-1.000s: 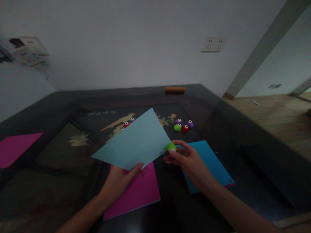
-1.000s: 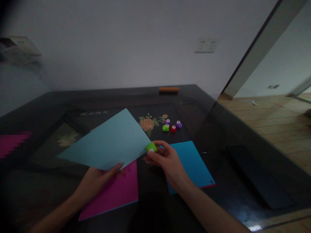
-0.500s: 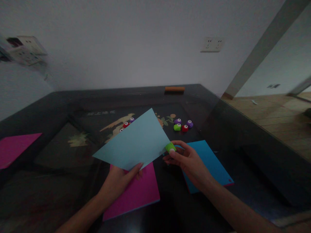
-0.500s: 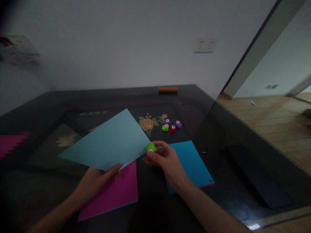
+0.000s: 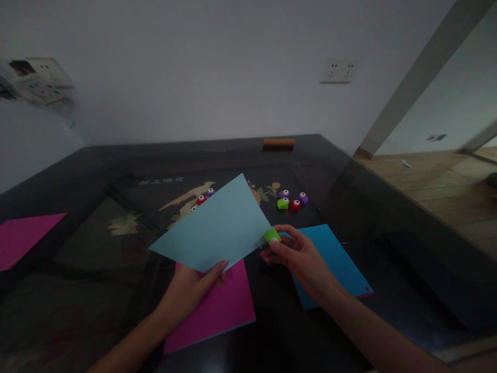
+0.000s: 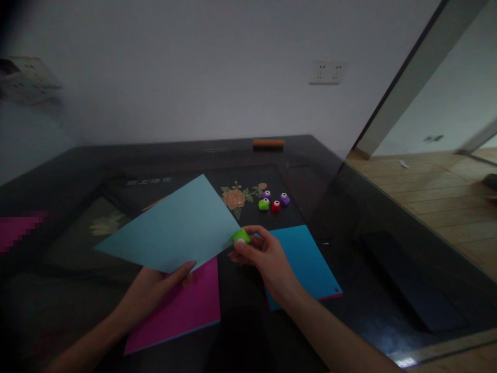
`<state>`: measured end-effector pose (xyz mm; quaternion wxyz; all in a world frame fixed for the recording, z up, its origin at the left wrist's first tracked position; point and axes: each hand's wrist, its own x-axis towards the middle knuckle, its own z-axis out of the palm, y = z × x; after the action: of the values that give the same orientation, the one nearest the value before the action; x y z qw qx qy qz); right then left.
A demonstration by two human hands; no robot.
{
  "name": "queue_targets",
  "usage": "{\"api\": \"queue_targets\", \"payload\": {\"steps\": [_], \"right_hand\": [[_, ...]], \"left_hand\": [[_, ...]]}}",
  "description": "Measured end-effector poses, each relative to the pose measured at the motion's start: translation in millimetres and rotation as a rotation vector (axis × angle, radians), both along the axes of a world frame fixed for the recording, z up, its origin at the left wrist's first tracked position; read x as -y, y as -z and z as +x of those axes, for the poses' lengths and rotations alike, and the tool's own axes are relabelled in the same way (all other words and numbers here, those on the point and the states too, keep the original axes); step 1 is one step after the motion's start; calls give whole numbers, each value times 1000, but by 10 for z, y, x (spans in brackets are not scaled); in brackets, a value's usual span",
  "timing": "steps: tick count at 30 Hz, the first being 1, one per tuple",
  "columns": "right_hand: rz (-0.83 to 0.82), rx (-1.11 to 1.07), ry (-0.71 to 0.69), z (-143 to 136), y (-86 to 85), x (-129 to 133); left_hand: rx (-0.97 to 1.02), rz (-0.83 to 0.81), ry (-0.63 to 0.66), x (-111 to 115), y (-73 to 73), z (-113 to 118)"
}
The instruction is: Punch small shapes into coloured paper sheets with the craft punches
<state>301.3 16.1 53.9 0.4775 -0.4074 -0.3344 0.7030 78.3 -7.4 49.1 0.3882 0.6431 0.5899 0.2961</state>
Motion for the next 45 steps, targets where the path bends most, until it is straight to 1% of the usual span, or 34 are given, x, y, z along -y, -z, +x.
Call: {"api": "queue_targets", "payload": {"steps": [8, 13, 18, 27, 36, 39, 45], "right_hand": [[-2, 7, -4, 2, -10, 7], [12, 2, -15, 8, 14, 1], [15, 4, -15, 12, 30, -2], [25, 2, -13, 16, 27, 3], [30, 12, 2, -2, 14, 9], [25, 12, -2, -4, 14, 9], [29, 25, -1, 7, 37, 0]], "left_hand": [[24, -29, -6, -4, -7, 7], [29, 6, 1, 6, 21, -1], [-20, -5, 17, 1, -15, 7], [-3, -54, -4, 4, -30, 14], [-2, -11, -9, -1, 24, 3], [1, -21, -8, -3, 38, -9], [-6, -32, -10, -2, 14, 1]]}}
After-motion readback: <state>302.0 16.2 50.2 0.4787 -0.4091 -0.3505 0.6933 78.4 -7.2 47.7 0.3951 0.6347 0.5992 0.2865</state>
